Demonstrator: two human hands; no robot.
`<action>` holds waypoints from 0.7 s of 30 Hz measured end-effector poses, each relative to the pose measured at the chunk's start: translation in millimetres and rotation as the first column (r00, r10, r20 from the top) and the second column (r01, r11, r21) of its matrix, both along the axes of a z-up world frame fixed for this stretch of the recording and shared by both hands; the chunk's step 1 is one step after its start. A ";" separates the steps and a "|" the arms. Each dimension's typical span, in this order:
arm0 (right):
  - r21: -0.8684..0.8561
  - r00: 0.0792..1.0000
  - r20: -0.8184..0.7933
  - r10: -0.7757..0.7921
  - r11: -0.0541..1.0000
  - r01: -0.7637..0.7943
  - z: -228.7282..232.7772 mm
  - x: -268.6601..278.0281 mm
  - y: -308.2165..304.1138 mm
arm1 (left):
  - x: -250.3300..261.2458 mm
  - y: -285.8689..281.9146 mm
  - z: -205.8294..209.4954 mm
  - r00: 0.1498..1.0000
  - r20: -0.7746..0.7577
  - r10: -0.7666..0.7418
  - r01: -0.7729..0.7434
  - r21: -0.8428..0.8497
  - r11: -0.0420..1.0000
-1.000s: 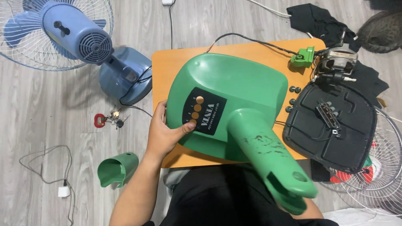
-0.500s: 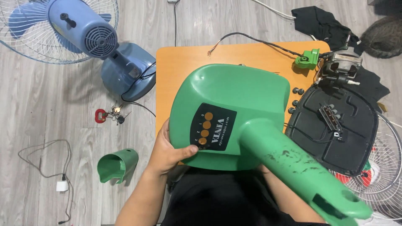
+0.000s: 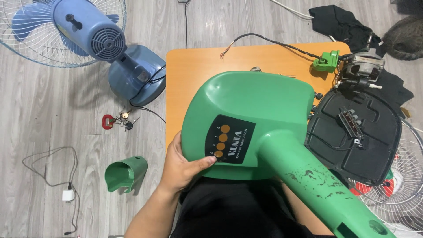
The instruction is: Repairing an electric fan by installing and wiring the internal switch mechanism into the base housing.
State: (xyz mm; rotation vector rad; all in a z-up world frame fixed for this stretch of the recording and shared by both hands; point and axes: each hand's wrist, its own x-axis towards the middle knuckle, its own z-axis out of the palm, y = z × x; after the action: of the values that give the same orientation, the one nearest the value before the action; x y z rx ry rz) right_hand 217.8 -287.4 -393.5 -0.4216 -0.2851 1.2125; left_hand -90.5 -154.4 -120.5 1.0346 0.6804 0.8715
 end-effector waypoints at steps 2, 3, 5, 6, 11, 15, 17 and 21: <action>-0.002 1.000 -0.001 0.002 1.000 -0.002 4.0 0.7 -2.0 | -0.4 -3.9 2.3 1.000 -0.009 0.002 -0.002 0.000 1.000; -0.003 1.000 -0.002 0.003 1.000 -0.003 5.7 0.5 -3.0 | -0.9 -5.9 3.5 1.000 -0.019 0.003 -0.003 -0.001 1.000; -0.005 1.000 -0.004 0.005 1.000 -0.005 4.0 -1.2 -5.5 | -2.1 -7.9 -1.3 1.000 -0.006 0.016 -0.016 -0.007 1.000; -0.006 1.000 -0.005 0.005 1.000 -0.005 3.4 -1.9 -6.9 | -2.7 -8.9 -3.5 1.000 0.007 0.029 -0.029 -0.015 0.999; -0.010 1.000 -0.006 0.015 1.000 -0.015 9.9 2.5 -10.6 | -5.5 -5.1 -23.2 0.992 0.110 0.062 -0.054 -0.078 0.995; -0.016 1.000 -0.014 0.022 1.000 -0.023 11.4 -1.8 -13.5 | -14.4 0.5 -3.9 0.968 0.249 0.020 0.022 -0.165 0.986; -0.014 1.000 -0.016 0.024 1.000 -0.024 9.3 -4.9 -12.6 | -14.7 1.0 9.4 0.962 0.270 0.029 0.024 -0.193 0.981; -0.006 1.000 -0.012 0.022 1.000 -0.023 14.8 -0.7 -7.1 | -20.4 3.7 -11.8 0.963 0.268 0.040 0.024 -0.233 0.972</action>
State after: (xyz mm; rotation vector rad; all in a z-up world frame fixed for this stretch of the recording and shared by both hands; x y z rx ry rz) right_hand 217.1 -294.5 -378.8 -0.4172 -0.2768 1.2378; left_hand -110.9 -150.7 -132.3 0.6853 0.5397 0.8963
